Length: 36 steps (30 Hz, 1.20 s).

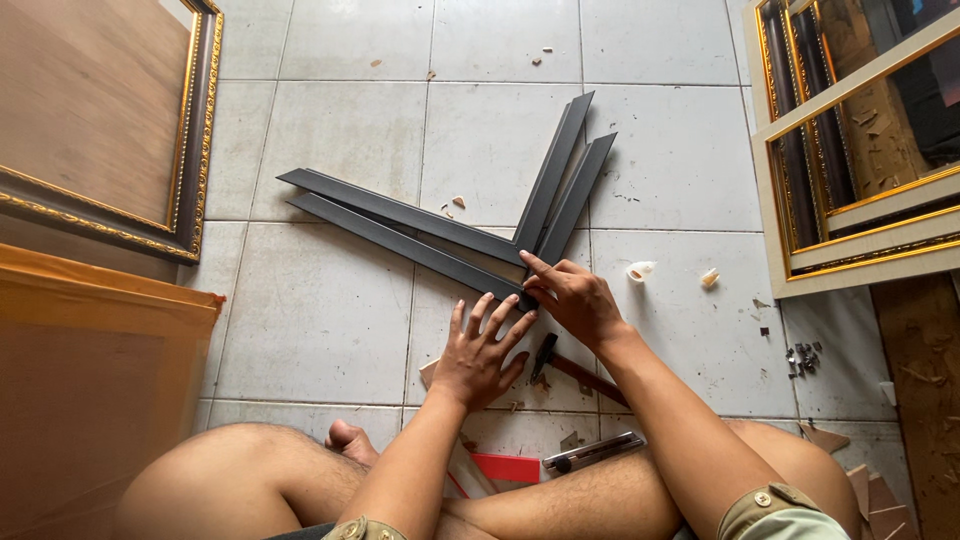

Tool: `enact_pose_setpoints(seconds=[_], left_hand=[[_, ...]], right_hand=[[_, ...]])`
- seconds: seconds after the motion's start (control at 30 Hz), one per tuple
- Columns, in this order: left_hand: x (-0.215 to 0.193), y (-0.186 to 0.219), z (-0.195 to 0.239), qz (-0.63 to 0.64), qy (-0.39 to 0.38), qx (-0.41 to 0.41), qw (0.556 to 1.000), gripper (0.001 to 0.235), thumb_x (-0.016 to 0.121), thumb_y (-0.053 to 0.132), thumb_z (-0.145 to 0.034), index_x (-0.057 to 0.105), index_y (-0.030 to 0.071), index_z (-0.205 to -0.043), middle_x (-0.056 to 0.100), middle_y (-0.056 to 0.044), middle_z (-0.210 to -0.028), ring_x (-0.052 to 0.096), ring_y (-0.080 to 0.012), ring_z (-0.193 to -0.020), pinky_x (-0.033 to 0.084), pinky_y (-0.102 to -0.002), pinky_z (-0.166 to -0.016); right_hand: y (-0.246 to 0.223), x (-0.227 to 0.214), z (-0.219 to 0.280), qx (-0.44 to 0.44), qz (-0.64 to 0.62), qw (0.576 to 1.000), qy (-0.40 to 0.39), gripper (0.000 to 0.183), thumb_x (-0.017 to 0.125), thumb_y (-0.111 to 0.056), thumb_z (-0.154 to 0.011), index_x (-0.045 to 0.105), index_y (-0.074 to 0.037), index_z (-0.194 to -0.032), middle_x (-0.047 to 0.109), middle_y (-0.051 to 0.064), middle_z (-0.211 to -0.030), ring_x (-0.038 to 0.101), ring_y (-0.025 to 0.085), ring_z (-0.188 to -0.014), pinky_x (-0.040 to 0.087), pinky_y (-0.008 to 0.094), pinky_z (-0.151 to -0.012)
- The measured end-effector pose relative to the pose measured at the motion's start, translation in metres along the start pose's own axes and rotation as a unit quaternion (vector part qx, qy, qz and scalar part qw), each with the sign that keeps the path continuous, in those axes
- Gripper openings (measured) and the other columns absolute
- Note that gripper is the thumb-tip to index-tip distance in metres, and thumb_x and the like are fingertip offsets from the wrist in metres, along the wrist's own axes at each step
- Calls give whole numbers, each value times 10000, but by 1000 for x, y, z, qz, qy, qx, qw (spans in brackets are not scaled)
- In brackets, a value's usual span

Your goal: The person assembles a black picture frame on the floor by joining four mitered pieces. They apply glue to the corners, insert metal corner brackets, and secure them with a hammer. The process is repeated for each corner until the rectangular frame is complete.

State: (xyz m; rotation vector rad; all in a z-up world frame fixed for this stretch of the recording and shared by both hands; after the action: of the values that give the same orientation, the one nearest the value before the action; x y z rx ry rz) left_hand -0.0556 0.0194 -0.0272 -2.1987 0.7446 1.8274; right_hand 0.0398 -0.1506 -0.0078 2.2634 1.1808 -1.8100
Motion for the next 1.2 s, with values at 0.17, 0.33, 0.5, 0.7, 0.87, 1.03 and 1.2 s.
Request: enact_pose_setpoints(seconds=[0.17,0.33,0.5,0.7,0.87,1.03,1.2], left_hand=[[-1,0,0,-4,4,2,1000,698,559,501,-926,340,391,-1579,349,-43,-1559,280,-362,-1458,263,-656,-1133],[-2,0,0,0,9,5,1000,711,570,503,-918,334,393,-1580,350,-43,-1554,283,-366,-1455,270,-662,-1127],[1,0,1,-1,11,5,1000,702,549,503,-932,338,358,-1586,366,-47,-1542,285,-364,-1449,251,-653,-1130],[3,1,3,-6,16,7,1000,688,538,508,-936,355,346,-1579,383,-49,-1534,284,-372,-1448,245,-658,-1131],[4,0,5,-12,18,-10,1000,685,514,534,-926,353,376,-1573,341,-51,-1586,256,-387,-1477,229,-669,-1141],[0,1,4,-9,26,-19,999,693,522,560,-911,366,382,-1562,334,-64,-1607,254,-399,-1492,230,-677,-1144],[2,-1,1,-7,8,-19,1000,712,515,577,-901,350,397,-1570,316,-65,-1628,240,-392,-1509,228,-680,-1142]], right_hand=[[-1,1,0,2,0,1000,3,579,755,-215,-875,591,-257,-1429,781,-136,-906,696,111,-848,612,333,-714],[1,-5,5,17,5,1000,12,619,762,-238,-879,567,-266,-1466,789,-126,-925,718,102,-832,617,321,-710],[-19,-62,28,192,-8,948,-253,313,718,-447,-867,738,-215,-1077,810,9,-949,755,315,-944,592,488,-793],[-16,-48,84,273,31,907,-318,239,826,-406,-742,741,-251,-902,771,-26,-801,755,241,-866,583,411,-774],[-51,-83,54,291,-45,949,-111,282,696,-362,-925,723,-280,-1193,730,37,-864,724,250,-857,582,413,-797],[-53,-61,53,253,-66,965,-1,458,519,-289,-1035,567,-239,-1487,702,151,-971,714,315,-868,603,459,-785],[-50,-54,59,238,-100,966,33,461,538,-260,-1040,490,-222,-1496,639,177,-1030,711,427,-910,611,556,-793]])
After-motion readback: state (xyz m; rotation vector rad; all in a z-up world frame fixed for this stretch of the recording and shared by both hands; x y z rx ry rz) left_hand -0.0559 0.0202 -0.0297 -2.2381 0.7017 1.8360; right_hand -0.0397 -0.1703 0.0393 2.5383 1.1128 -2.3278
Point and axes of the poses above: each hand's wrist, its own z-axis away from the middle knuckle, its own x-axis out of the palm, y = z × x, the point moved 4 cm from there along -z, towards the middle knuckle
